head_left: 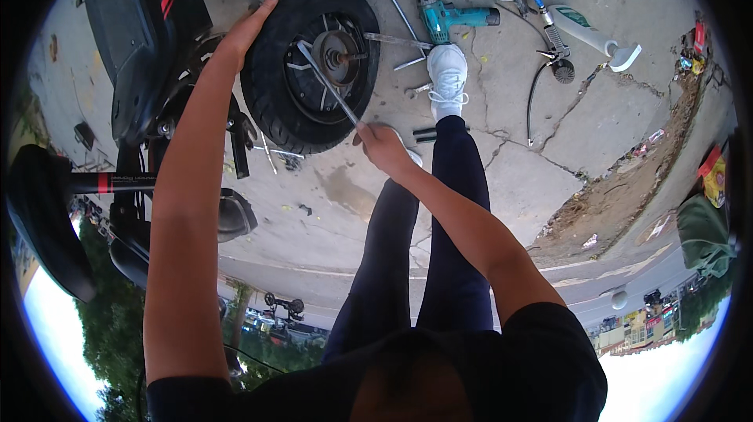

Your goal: The person uses a tire lever to pry a motorcycle tire off its rim. They repeatedly insert the lever between the tire bead and rim, rotate the wheel, and work around the circumference to loosen the tire. The tire remains attached to the rim by the end of the clip.

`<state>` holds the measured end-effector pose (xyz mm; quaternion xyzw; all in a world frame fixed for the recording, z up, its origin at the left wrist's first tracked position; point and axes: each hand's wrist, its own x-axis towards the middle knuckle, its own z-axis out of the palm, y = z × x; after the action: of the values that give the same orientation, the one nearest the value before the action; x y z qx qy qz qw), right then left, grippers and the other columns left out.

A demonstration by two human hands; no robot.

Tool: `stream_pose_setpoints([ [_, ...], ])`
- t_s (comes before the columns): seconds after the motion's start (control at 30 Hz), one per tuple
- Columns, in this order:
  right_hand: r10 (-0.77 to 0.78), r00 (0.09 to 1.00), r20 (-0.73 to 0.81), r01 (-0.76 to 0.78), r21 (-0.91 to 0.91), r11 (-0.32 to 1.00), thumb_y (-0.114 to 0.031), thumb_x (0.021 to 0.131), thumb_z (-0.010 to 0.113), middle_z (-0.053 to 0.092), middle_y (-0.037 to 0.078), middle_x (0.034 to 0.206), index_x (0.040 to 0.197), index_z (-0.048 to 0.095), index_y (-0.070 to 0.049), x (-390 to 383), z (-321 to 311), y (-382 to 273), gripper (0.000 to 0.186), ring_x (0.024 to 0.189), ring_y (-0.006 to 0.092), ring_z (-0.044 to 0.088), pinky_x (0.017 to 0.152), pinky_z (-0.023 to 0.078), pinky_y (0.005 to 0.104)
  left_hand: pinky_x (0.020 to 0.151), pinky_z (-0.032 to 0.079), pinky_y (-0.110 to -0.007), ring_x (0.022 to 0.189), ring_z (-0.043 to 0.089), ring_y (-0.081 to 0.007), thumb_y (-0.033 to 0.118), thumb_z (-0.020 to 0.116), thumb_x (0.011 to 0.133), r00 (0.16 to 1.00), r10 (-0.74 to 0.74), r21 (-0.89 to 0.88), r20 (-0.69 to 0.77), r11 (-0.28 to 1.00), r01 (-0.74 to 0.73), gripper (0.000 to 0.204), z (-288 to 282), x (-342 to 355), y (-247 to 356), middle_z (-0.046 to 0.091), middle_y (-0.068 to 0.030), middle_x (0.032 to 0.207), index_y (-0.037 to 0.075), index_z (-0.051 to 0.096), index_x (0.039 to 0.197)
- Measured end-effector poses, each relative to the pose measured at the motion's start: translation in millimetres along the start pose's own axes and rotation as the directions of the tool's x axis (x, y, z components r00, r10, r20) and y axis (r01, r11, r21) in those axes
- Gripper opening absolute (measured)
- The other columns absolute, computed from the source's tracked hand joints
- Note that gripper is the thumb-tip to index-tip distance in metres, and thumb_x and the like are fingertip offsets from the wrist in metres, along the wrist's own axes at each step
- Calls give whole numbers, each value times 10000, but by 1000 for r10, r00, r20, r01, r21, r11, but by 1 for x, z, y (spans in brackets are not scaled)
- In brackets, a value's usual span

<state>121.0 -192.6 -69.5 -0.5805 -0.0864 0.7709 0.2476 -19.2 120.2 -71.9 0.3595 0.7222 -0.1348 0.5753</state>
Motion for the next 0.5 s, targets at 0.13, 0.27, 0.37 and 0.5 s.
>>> stream_pose_setpoints([
  [0.13,-11,1000,16,11,14,1000,-420,982,449,535,105,586,686,553,3,32,17,-3,527,564,216,494,573,401,363,1015,398,-375,1192,533,-260,699,584,785,1000,24,-60,-17,998,-25,890,-1,1,-6,543,-144,1322,55,460,1387],
  [0.27,-87,995,48,84,71,994,-484,987,406,500,92,565,658,539,-7,50,30,11,595,557,209,473,571,395,361,976,420,-349,1142,562,-241,664,598,798,993,71,-55,-93,996,-77,833,1,-1,-14,577,-143,1271,35,517,1337],
  [0.37,-55,994,99,58,-31,998,-501,992,390,490,82,557,662,544,-15,55,10,14,607,563,198,465,573,393,360,946,435,-332,1094,584,-238,622,623,802,977,152,12,-150,988,-152,793,3,-8,-20,600,-147,1224,11,544,1301],
  [0.5,-135,980,149,134,16,991,-552,972,415,361,-31,486,639,450,-100,61,-9,20,563,398,90,352,393,273,258,928,444,-331,1060,598,-247,590,649,795,961,196,10,-197,980,-198,776,9,-20,-30,612,-171,1187,-22,562,1264],
])
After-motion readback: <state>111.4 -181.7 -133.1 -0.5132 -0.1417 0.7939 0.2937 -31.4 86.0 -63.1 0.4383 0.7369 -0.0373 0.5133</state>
